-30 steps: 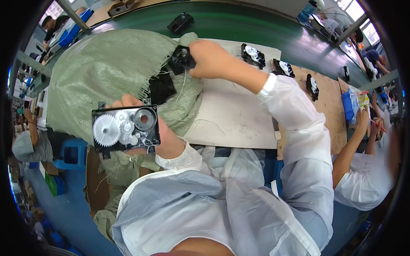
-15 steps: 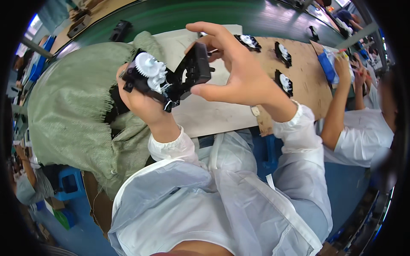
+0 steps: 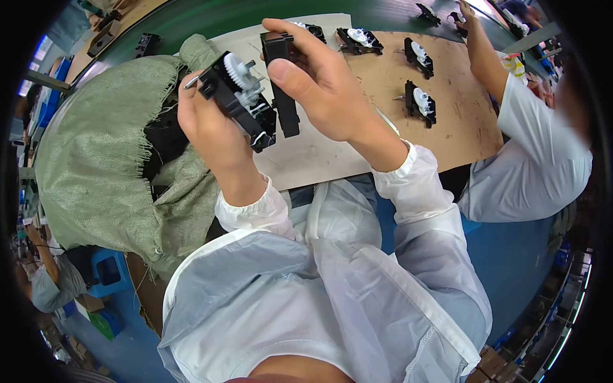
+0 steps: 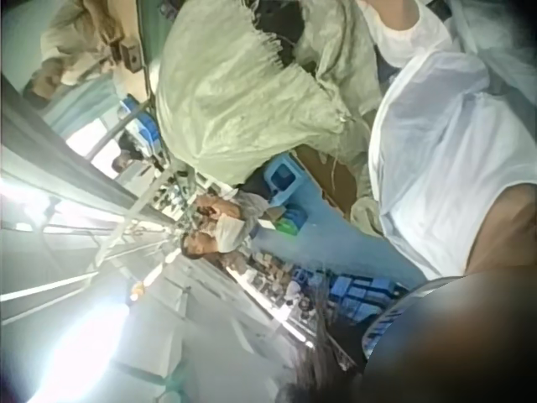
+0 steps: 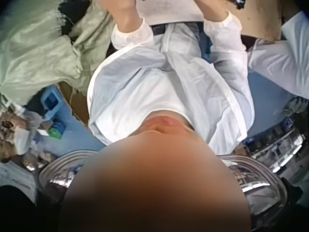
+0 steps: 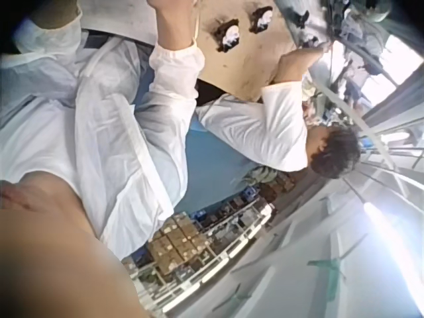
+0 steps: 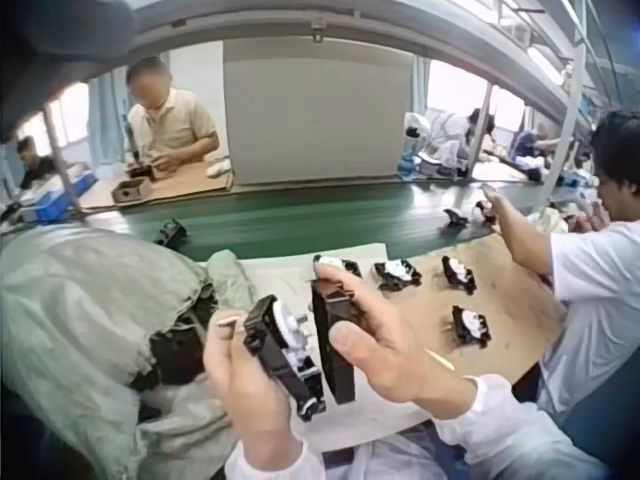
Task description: Assembling electronic and mechanical components into plastic housings at a factory workbench.
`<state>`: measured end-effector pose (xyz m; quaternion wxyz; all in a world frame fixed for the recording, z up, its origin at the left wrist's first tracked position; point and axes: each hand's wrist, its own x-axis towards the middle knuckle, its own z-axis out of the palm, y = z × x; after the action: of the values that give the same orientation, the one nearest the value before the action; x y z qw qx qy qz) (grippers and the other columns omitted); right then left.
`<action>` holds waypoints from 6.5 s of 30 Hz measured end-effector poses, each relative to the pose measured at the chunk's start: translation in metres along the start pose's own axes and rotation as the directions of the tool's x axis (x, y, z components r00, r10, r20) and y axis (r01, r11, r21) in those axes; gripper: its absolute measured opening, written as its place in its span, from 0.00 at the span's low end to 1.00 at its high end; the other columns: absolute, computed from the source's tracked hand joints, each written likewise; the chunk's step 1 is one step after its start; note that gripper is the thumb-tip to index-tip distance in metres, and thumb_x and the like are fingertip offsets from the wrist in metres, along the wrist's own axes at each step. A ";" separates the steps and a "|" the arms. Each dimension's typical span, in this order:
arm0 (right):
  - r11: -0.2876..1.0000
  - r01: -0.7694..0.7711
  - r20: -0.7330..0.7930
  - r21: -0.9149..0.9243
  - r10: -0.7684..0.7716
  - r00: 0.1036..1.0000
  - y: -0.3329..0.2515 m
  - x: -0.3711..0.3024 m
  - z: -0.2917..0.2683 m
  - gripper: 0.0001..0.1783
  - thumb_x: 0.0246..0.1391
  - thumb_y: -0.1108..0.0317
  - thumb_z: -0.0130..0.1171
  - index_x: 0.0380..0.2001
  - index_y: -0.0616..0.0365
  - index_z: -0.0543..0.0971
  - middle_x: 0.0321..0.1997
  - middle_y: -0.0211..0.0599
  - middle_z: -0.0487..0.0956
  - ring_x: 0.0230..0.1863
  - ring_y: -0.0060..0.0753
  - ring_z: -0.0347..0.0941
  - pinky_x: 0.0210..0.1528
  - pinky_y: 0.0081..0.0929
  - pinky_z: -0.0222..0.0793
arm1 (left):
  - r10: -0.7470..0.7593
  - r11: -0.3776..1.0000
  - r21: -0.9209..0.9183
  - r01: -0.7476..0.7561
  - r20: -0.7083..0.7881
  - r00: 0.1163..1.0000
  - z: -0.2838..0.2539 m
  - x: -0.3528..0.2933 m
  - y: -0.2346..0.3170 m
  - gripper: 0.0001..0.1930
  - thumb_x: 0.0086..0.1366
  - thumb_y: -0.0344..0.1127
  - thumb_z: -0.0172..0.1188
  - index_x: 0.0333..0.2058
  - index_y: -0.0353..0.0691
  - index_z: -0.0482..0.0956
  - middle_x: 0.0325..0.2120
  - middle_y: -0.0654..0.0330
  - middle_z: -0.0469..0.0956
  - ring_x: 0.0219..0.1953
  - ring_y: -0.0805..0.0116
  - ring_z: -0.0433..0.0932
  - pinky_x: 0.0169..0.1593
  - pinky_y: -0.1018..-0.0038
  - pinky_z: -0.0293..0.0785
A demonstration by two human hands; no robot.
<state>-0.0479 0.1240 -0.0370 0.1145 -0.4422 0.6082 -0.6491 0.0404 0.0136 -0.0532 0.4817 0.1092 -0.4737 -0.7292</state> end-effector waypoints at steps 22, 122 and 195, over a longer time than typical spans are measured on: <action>0.998 0.062 -0.044 0.000 -0.062 0.997 0.019 0.007 0.018 0.27 0.69 0.53 0.47 0.61 0.62 0.68 0.47 0.37 0.75 0.41 0.25 0.69 0.45 0.23 0.66 | 0.005 0.972 0.233 -0.002 -0.011 1.000 0.007 -0.001 -0.004 0.06 0.70 0.32 0.48 0.37 0.36 0.70 0.24 0.63 0.72 0.26 0.77 0.65 0.33 0.81 0.64; 0.371 0.355 0.383 -0.858 0.001 0.924 -0.007 0.000 0.023 0.24 0.45 0.65 0.62 0.46 0.65 0.73 0.44 0.45 0.77 0.43 0.44 0.72 0.53 0.37 0.66 | 0.193 -0.255 0.952 -0.172 0.224 0.955 -0.271 0.153 0.307 0.21 0.67 0.45 0.53 0.36 0.30 0.83 0.32 0.52 0.82 0.32 0.58 0.79 0.39 0.69 0.73; 0.800 0.260 0.257 -0.540 -0.138 0.957 0.080 -0.094 0.130 0.11 0.43 0.70 0.61 0.34 0.57 0.79 0.56 0.41 0.72 0.57 0.42 0.65 0.56 0.35 0.60 | -0.477 -0.250 0.723 -0.644 0.487 0.732 -0.145 -0.051 0.152 0.25 0.50 0.36 0.69 0.50 0.46 0.78 0.46 0.58 0.72 0.44 0.57 0.70 0.49 0.65 0.66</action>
<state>0.0681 0.0805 -0.1664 -0.0295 -0.5822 0.7085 -0.3977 0.2466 -0.0436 -0.0235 0.0464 0.1333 -0.9899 0.0111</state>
